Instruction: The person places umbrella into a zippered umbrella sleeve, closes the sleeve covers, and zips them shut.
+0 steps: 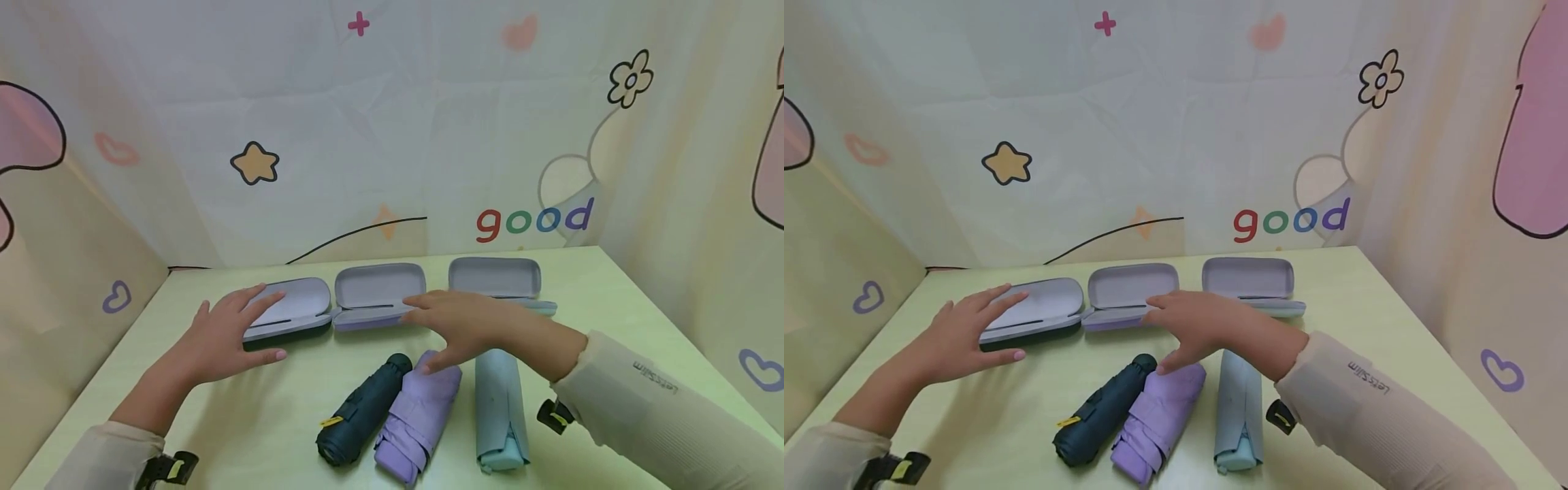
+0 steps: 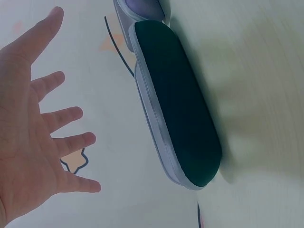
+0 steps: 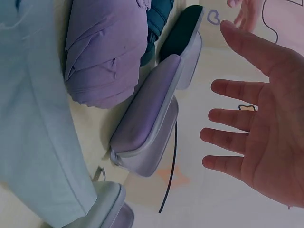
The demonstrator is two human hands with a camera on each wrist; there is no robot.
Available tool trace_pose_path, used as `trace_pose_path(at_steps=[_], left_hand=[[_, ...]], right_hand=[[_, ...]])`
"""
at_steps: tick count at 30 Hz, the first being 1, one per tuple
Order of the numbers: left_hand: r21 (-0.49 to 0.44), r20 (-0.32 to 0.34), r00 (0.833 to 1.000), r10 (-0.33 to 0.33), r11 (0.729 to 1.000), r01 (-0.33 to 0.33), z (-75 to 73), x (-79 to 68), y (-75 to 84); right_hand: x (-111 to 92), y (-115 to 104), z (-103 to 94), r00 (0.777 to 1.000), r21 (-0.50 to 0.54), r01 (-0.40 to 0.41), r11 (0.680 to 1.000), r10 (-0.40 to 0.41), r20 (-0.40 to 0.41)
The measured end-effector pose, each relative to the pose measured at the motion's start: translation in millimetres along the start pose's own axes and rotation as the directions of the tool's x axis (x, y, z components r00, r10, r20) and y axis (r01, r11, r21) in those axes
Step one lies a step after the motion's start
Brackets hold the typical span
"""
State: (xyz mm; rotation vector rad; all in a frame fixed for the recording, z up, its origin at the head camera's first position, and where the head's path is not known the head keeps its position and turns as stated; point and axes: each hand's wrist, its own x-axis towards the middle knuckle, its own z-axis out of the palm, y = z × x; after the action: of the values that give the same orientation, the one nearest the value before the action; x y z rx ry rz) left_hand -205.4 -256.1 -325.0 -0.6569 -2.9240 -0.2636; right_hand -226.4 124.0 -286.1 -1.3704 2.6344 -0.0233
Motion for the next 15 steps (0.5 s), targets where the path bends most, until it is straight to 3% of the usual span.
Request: trace_pose_path(at_steps=[8,15], left_hand=[[-0.012,-0.007,1.0,-0.017,1.0,0.017,1.2,0.5,-8.0],[-0.004,-0.058,0.998,0.004,1.0,-0.005,6.7,-1.3,-21.2]], right_hand=[[18.5,-6.7,3.8,0.996,-0.024,0.015,1.0,-0.012,0.084],[31.0,-13.2,9.4,0.992,-0.037,0.067,0.997,-0.062,0.114]])
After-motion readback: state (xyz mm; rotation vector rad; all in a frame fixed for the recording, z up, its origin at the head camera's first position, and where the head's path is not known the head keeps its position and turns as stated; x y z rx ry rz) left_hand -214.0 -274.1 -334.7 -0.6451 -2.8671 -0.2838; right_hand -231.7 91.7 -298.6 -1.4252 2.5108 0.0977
